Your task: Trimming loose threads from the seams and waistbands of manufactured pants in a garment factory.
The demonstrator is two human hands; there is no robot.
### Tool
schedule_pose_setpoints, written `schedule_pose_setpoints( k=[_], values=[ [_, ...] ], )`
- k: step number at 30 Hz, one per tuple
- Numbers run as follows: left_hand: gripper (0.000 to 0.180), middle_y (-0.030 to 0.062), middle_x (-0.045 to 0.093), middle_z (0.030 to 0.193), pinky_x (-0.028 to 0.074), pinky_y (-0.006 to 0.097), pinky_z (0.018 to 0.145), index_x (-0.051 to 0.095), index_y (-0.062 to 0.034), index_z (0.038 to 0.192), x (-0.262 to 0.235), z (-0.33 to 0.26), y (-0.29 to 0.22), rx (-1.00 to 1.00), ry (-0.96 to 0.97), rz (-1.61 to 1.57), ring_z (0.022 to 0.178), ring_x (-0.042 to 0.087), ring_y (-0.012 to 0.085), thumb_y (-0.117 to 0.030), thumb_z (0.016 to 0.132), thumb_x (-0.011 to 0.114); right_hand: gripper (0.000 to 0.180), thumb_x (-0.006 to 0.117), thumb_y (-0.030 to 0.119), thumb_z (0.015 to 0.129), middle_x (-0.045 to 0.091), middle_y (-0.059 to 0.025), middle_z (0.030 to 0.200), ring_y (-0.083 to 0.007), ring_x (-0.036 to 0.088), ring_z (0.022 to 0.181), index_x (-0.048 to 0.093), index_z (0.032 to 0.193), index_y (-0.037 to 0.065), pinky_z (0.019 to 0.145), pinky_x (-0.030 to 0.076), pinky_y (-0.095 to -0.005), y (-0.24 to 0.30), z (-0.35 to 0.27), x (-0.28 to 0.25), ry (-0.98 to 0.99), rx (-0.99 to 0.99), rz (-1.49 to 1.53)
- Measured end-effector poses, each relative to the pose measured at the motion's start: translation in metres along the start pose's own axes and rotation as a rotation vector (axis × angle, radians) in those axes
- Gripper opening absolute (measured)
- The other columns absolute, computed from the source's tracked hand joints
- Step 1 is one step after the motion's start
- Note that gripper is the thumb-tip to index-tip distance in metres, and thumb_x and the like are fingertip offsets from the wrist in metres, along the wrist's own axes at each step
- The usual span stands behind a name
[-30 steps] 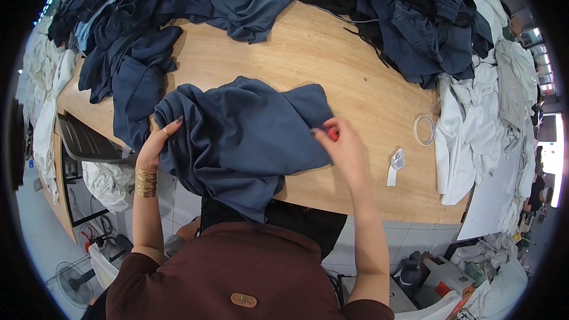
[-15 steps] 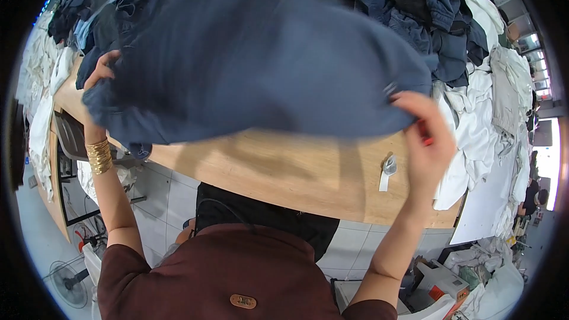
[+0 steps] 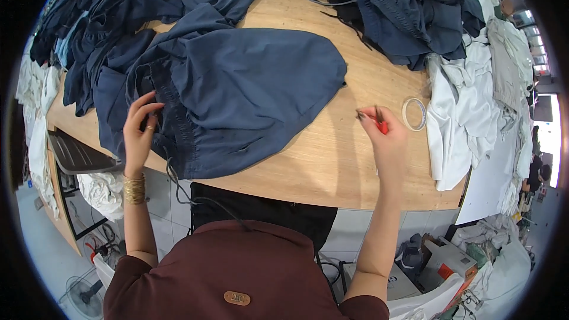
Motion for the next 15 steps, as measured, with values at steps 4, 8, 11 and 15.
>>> schedule_pose_setpoints(
  k=[4,8,11,15],
  values=[
    [0.023,0.0074,0.059,0.108,0.043,0.027,0.085,0.063,-0.0042,0.098,0.017,-0.014,-0.017,0.045,0.043,-0.01,0.101,0.057,0.0209,0.007,0.079,0.055,0.016,0.061,0.01,0.084,0.065,-0.0024,0.083,-0.0001,0.037,0.046,0.064,0.099,0.003,0.04,0.025,-0.0167,-0.041,0.033,0.005,-0.055,0.13,-0.009],
    [0.018,0.0065,0.059,0.091,0.043,0.024,0.075,0.06,-0.0006,0.098,0.024,-0.033,0.015,-0.154,0.102,0.008,0.083,0.056,0.0135,0.003,0.082,0.053,0.021,0.06,0.013,0.085,0.066,-0.002,0.081,-0.0008,0.03,0.042,0.064,0.103,0.003,0.037,0.022,-0.0176,-0.059,0.051,0.003,-0.137,0.246,0.148],
    [0.016,0.0068,0.058,0.079,0.044,0.025,0.066,0.056,-0.0006,0.1,0.027,-0.058,0.067,-0.406,0.092,-0.049,0.069,0.055,0.0144,-0.009,0.087,0.058,0.023,0.061,0.014,0.084,0.066,-0.0024,0.082,-0.0005,0.032,0.043,0.063,0.105,0.003,0.038,0.023,-0.0178,-0.076,0.068,0.015,-0.138,0.248,0.115],
    [0.026,0.0056,0.056,0.074,0.043,0.024,0.061,0.053,-0.0017,0.103,0.028,-0.061,0.074,-0.447,0.083,0.102,0.066,0.053,0.0132,-0.021,0.087,0.061,0.021,0.063,0.014,0.08,0.061,-0.0035,0.077,-0.011,0.052,0.064,0.065,0.097,0.001,0.058,0.043,-0.0269,-0.102,0.109,0.02,-0.195,0.14,0.06]
  ],
)
Point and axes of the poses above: each hand's wrist, its own z-axis towards the middle knuckle, its own x-axis out of the palm, y = z × x, the point moved 10 cm from there along z, towards the middle knuckle
